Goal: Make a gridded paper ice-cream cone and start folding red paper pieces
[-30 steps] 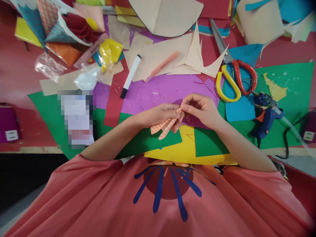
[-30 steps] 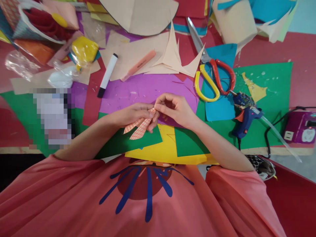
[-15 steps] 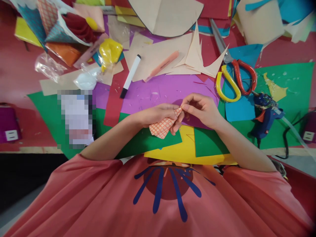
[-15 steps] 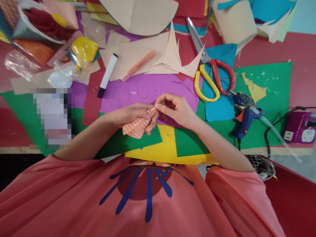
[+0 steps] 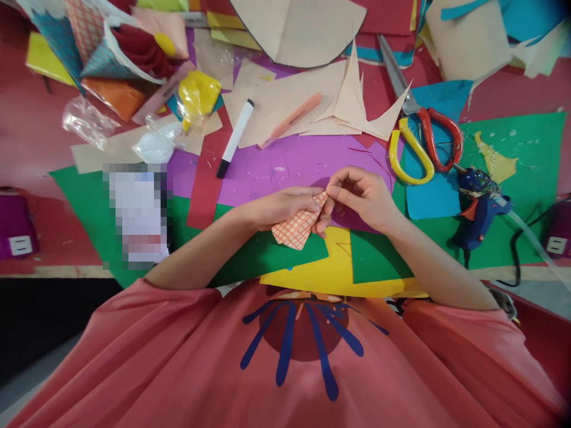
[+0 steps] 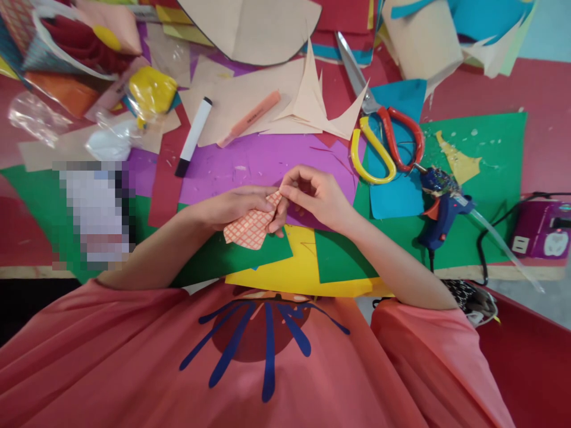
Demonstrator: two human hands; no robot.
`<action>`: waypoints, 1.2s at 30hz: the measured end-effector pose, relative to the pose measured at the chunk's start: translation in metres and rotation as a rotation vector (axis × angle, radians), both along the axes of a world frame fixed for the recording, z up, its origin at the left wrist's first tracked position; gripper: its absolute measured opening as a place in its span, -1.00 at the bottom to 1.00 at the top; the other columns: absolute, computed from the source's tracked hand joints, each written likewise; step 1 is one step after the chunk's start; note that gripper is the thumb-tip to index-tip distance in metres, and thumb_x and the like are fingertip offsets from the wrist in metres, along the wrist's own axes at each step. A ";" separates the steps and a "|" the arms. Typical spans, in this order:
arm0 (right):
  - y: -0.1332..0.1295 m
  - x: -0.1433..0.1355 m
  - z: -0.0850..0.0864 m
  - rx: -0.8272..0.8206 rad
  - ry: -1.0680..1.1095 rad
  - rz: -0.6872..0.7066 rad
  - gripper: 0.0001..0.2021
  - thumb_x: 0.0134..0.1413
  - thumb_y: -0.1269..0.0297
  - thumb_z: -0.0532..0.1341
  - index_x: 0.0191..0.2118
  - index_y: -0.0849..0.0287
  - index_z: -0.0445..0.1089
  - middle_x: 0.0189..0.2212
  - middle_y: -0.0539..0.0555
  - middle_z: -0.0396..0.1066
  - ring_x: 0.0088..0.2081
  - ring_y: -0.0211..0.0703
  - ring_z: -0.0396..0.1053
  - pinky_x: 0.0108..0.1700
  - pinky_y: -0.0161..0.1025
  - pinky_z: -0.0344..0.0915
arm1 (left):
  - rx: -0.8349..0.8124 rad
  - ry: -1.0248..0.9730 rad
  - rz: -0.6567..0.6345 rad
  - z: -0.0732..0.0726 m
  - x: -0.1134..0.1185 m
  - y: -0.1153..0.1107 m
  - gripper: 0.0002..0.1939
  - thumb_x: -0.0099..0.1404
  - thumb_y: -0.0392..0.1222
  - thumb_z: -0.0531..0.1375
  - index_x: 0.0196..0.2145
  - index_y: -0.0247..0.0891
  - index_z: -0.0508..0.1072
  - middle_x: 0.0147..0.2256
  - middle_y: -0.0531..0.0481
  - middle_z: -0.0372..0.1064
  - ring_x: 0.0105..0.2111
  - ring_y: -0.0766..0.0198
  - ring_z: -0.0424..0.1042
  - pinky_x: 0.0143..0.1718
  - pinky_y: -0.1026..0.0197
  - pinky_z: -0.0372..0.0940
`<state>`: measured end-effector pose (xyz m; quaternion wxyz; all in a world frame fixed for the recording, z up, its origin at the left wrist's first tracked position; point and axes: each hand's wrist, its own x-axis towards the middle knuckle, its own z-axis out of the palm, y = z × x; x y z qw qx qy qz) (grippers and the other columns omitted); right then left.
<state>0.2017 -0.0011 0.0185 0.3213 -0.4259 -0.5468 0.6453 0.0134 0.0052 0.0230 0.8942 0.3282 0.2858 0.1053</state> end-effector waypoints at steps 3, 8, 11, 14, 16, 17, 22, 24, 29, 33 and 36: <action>0.001 0.000 0.001 0.000 0.000 0.006 -0.67 0.06 -0.01 0.31 -0.37 0.18 0.34 -0.53 -0.07 0.34 -0.50 -0.38 0.26 -0.45 -0.37 0.17 | 0.000 0.003 -0.012 -0.001 -0.001 0.000 -0.92 0.14 -0.28 0.08 -0.36 -0.31 0.32 -0.54 0.04 0.40 -0.49 0.33 0.44 -0.35 0.26 0.38; 0.000 0.000 0.004 -0.032 0.042 0.016 -0.66 0.04 -0.01 0.32 -0.39 0.17 0.32 -0.55 -0.08 0.35 -0.51 -0.38 0.28 -0.44 -0.37 0.20 | -0.048 -0.031 -0.014 -0.001 -0.002 0.000 -0.91 0.18 -0.26 0.09 -0.36 -0.33 0.34 -0.54 -0.01 0.44 -0.51 0.32 0.44 -0.39 0.27 0.37; 0.001 0.000 0.005 -0.047 0.062 0.010 -0.68 0.05 -0.01 0.31 -0.39 0.15 0.31 -0.57 -0.09 0.34 -0.52 -0.36 0.28 -0.45 -0.34 0.23 | -0.084 -0.047 -0.005 -0.001 -0.001 0.002 -0.90 0.23 -0.24 0.10 -0.32 -0.35 0.34 -0.47 -0.07 0.51 -0.46 0.30 0.50 -0.38 0.28 0.39; 0.004 0.003 0.005 -0.018 0.052 -0.059 -0.67 0.01 -0.02 0.33 -0.41 0.12 0.30 -0.55 -0.09 0.30 -0.55 -0.36 0.26 -0.49 -0.32 0.23 | -0.097 -0.057 0.029 0.001 -0.001 0.002 -0.86 0.28 -0.21 0.14 -0.24 -0.33 0.31 -0.39 -0.10 0.55 -0.38 0.26 0.56 -0.32 0.24 0.43; 0.007 0.006 0.003 0.012 0.052 -0.101 -0.68 0.02 -0.02 0.33 -0.41 0.11 0.29 -0.55 -0.10 0.27 -0.56 -0.36 0.26 -0.51 -0.31 0.24 | -0.071 -0.046 0.084 0.002 -0.001 0.002 -0.83 0.29 -0.22 0.16 -0.19 -0.33 0.31 -0.39 -0.10 0.56 -0.33 0.25 0.57 -0.30 0.25 0.44; 0.008 0.008 0.003 0.029 0.051 -0.116 -0.69 0.03 -0.01 0.33 -0.40 0.10 0.28 -0.56 -0.10 0.26 -0.56 -0.36 0.26 -0.50 -0.31 0.25 | -0.050 -0.030 0.117 0.003 -0.001 0.002 -0.83 0.29 -0.23 0.16 -0.18 -0.35 0.32 -0.40 -0.08 0.55 -0.32 0.25 0.57 -0.28 0.26 0.45; 0.012 0.012 0.001 0.074 0.033 -0.175 -0.70 0.04 0.02 0.33 -0.39 0.10 0.27 -0.55 -0.09 0.32 -0.54 -0.35 0.31 -0.45 -0.29 0.33 | 0.032 0.072 0.180 0.007 0.002 0.001 -0.89 0.31 -0.30 0.12 -0.22 -0.36 0.38 -0.43 -0.01 0.53 -0.38 0.33 0.55 -0.35 0.34 0.42; 0.011 0.011 0.002 0.071 0.045 -0.186 -0.69 0.04 0.01 0.33 -0.40 0.10 0.28 -0.55 -0.09 0.35 -0.55 -0.35 0.32 -0.44 -0.30 0.34 | 0.045 0.089 0.179 0.008 0.002 0.002 -0.90 0.31 -0.30 0.11 -0.23 -0.35 0.39 -0.43 0.00 0.52 -0.41 0.34 0.54 -0.40 0.37 0.40; 0.011 0.010 0.003 0.067 0.073 -0.192 -0.70 0.03 0.01 0.33 -0.38 0.10 0.31 -0.57 -0.10 0.35 -0.54 -0.35 0.36 -0.44 -0.30 0.36 | 0.071 0.117 0.163 0.005 0.001 0.002 -0.87 0.33 -0.23 0.13 -0.23 -0.34 0.40 -0.41 -0.02 0.53 -0.39 0.33 0.55 -0.38 0.36 0.42; 0.011 0.010 0.003 0.068 0.084 -0.198 -0.74 0.03 0.05 0.34 -0.37 0.11 0.34 -0.59 -0.09 0.35 -0.55 -0.34 0.36 -0.44 -0.30 0.36 | 0.109 0.111 0.145 0.004 0.000 0.002 -0.83 0.34 -0.22 0.11 -0.18 -0.35 0.41 -0.37 -0.04 0.54 -0.34 0.32 0.55 -0.33 0.33 0.43; 0.011 0.010 0.003 0.067 0.063 -0.203 -0.73 0.03 0.04 0.34 -0.37 0.11 0.35 -0.59 -0.09 0.36 -0.55 -0.35 0.36 -0.44 -0.31 0.37 | 0.165 0.123 0.140 0.005 0.000 0.002 -0.83 0.35 -0.22 0.11 -0.19 -0.36 0.42 -0.37 -0.03 0.53 -0.30 0.32 0.55 -0.29 0.34 0.42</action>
